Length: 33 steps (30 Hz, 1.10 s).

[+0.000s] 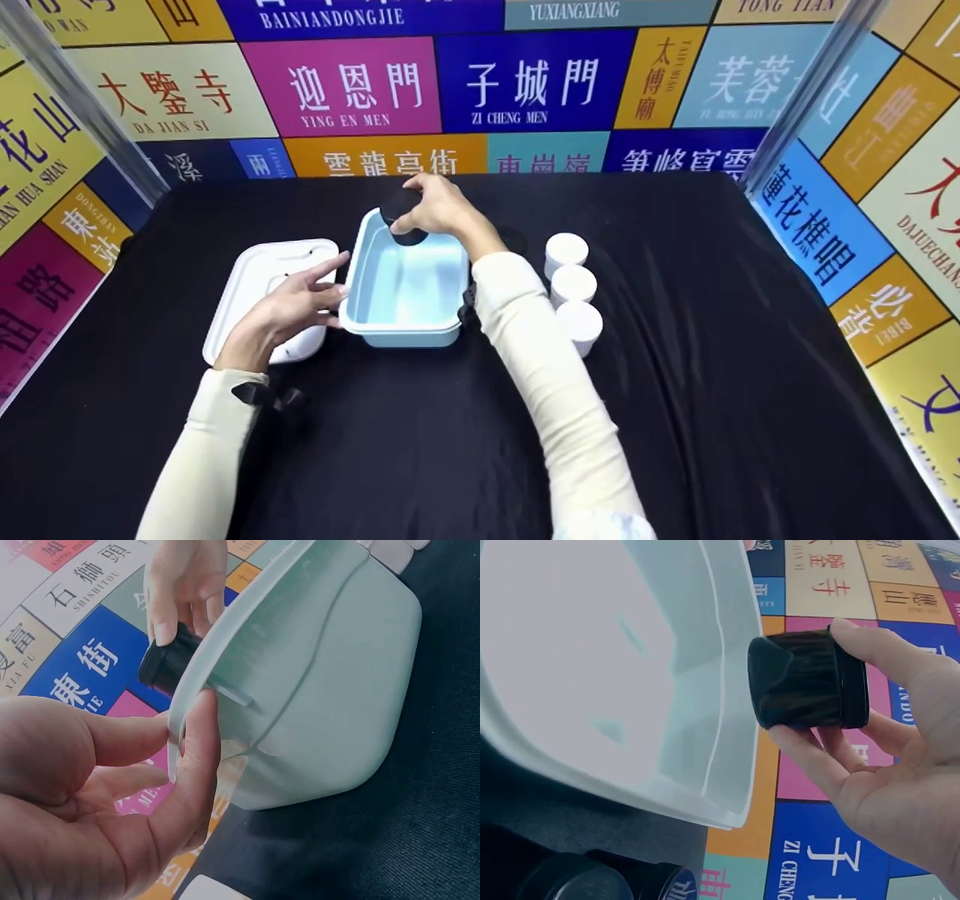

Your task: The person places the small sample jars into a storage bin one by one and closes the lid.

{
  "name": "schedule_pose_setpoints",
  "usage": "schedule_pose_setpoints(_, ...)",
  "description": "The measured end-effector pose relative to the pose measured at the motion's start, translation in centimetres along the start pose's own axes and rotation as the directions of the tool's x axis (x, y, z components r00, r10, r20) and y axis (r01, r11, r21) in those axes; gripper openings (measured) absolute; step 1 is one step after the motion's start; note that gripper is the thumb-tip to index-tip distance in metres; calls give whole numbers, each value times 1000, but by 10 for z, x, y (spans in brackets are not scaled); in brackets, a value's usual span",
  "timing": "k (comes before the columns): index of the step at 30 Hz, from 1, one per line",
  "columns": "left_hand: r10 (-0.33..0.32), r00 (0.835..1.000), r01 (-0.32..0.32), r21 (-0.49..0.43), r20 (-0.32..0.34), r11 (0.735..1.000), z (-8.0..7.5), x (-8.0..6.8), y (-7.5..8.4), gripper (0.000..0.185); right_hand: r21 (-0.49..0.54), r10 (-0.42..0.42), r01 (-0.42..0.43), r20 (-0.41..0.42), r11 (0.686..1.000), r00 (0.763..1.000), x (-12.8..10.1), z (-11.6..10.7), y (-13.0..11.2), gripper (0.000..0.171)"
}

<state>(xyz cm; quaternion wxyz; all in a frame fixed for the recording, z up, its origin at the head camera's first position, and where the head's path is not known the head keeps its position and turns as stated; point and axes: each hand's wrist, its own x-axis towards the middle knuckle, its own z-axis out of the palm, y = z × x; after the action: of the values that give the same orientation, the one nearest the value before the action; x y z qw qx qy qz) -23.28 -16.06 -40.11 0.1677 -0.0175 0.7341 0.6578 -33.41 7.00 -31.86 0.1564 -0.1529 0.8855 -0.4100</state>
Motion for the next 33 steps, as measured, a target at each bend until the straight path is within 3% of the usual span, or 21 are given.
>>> schedule_pose_setpoints(12, 13, 1000, -13, 5, 8, 1000, -2, 2, -3, 65, -113, 20, -18, 21, 993, 1000, 22, 15, -1, 68)
schedule_pose_setpoints(20, 10, 1000, -10, -3, 14, 1000, -1, 2, -2, 65, -243, 83, -73, 31, 967, 996, 32, 27, 0, 73)
schedule_pose_setpoints(26, 1, 1000, -1, -4, 11, 1000, -1, 3, -1, 65, -259, 146, -131, 40, 957, 988, 37, 30, 1, 74)
schedule_pose_setpoints(33, -1, 1000, 1, -4, 19, 1000, -1, 3, -1, 65, -288, 149, -121, 77, 950, 986, 44, 35, 5, 70)
